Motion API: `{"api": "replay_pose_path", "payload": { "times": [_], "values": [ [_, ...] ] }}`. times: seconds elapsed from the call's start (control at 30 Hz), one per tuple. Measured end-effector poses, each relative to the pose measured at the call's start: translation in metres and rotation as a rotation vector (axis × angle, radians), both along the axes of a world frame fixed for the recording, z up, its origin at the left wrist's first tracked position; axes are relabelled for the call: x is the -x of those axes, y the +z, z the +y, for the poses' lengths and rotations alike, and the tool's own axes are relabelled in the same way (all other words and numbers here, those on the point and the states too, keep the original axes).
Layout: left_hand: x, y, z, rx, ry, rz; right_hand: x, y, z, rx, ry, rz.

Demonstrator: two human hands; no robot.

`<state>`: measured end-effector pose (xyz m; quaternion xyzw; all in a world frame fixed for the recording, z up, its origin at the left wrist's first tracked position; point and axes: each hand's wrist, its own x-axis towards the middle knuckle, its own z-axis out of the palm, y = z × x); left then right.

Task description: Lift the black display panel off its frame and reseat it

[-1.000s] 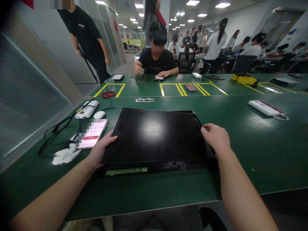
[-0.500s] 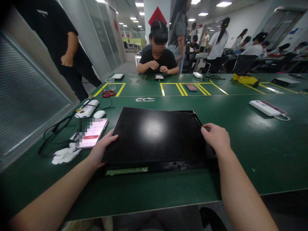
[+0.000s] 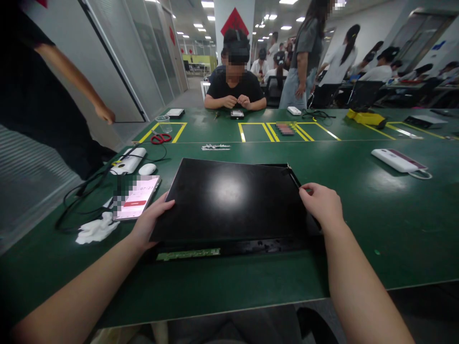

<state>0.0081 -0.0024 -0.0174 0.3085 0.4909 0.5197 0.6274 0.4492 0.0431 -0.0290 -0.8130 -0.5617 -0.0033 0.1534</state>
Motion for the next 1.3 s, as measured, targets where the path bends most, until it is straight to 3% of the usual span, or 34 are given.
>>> {"api": "replay_pose_path", "payload": {
  "times": [0.93,1.3],
  "values": [
    [0.001,0.000,0.002,0.025,0.008,-0.021,0.006,0.012,-0.002,0.057,-0.040,0.125],
    [0.000,0.000,0.000,0.011,-0.015,-0.027,-0.001,0.004,0.001,0.009,-0.036,0.152]
  ]
}}
